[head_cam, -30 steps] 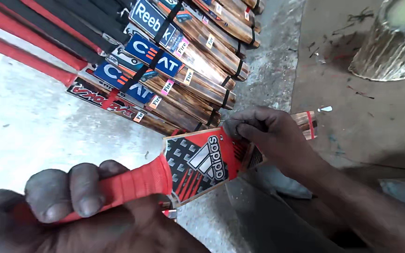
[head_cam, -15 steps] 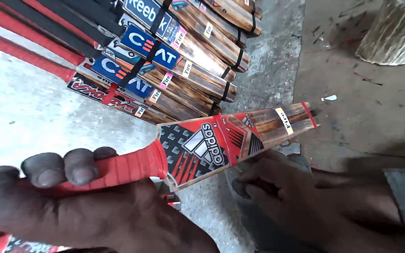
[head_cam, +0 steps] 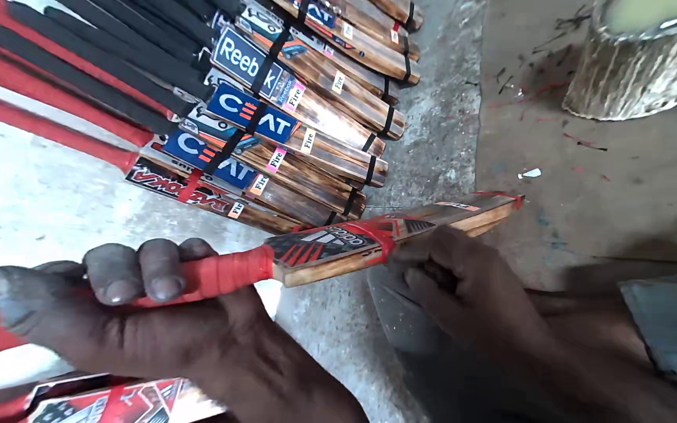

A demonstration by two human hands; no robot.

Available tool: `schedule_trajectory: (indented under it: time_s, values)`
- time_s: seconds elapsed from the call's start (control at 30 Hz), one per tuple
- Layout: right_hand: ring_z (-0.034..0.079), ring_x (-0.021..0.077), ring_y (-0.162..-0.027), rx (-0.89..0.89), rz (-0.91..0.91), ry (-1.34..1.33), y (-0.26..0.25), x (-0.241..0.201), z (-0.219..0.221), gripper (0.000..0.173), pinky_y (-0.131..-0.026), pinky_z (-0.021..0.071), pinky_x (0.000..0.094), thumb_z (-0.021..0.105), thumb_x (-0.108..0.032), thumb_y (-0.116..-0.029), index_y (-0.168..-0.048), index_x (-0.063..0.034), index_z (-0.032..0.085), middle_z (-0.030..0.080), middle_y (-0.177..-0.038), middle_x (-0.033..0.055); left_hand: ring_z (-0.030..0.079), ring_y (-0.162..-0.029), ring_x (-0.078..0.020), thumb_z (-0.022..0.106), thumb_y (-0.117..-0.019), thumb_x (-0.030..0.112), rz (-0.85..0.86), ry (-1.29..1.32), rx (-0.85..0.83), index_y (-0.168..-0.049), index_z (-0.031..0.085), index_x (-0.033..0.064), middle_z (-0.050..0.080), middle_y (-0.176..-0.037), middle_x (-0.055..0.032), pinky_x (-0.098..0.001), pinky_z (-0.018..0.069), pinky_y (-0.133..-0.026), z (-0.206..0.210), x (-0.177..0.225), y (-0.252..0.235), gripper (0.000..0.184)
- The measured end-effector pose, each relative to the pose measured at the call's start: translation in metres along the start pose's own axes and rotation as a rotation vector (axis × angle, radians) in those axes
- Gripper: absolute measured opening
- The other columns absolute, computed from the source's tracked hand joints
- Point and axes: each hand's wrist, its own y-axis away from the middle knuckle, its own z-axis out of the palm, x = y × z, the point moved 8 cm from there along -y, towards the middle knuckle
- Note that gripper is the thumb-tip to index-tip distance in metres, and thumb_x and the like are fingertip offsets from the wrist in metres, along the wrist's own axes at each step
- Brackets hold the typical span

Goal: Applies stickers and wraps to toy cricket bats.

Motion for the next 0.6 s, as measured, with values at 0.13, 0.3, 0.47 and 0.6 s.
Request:
schedule_trajectory:
  time_s: [0.13,0.3,0.47,0.6]
  values:
    - [0.062,0.0046,-0.070,-0.064,0.114,-0.278,0.015,0.013,-0.001,0.019,-0.059,0.0552,0.0215,0.066,-0.017,-0.0977,-0.112,-0.0233,0.077,0.069,-0.095,-0.0075,0.046,-0.050,-0.0146,0.020,-0.1105,0.034,-0.062,0.017,0.058,-0.084,0.047,0.0098,0.041,-0.060,-0.0001,-0.0309,0.0501,-0.052,0.001,0.005,0.004,0.045]
    - [0.067,0.0199,-0.081,-0.155,0.418,-1.000,-0.005,0.022,-0.010,0.022,-0.073,0.0603,0.0337,0.059,-0.012,-0.1032,-0.121,-0.0066,0.070,0.068,-0.102,0.0154,0.058,-0.076,-0.0217,0.021,-0.1048,0.043,-0.199,0.108,-0.018,-0.099,0.054,0.0077,0.054,-0.082,-0.0060,-0.0469,0.0540,-0.079,0.007,0.017,0.010,0.048]
    - [0.066,0.0193,-0.081,-0.094,0.357,-0.939,-0.033,0.011,-0.012,0.022,-0.073,0.0595,0.0325,0.057,-0.009,-0.1036,-0.121,-0.0057,0.070,0.069,-0.101,0.0148,0.057,-0.068,-0.0191,0.023,-0.1111,0.032,0.050,-0.069,-0.013,-0.096,0.052,0.0070,0.055,-0.081,-0.0056,-0.0384,0.0571,-0.069,0.013,0.034,0.010,0.041]
    - [0.071,0.0213,-0.081,0.036,0.137,-0.605,-0.058,-0.002,-0.021,0.020,-0.072,0.0636,0.0352,0.060,-0.007,-0.1020,-0.119,-0.0057,0.071,0.072,-0.096,0.0112,0.049,-0.052,-0.0170,0.025,-0.1105,0.030,0.014,0.100,-0.074,-0.083,0.049,0.0040,0.044,-0.062,-0.0029,-0.0328,0.0514,-0.052,0.020,0.035,0.015,0.045]
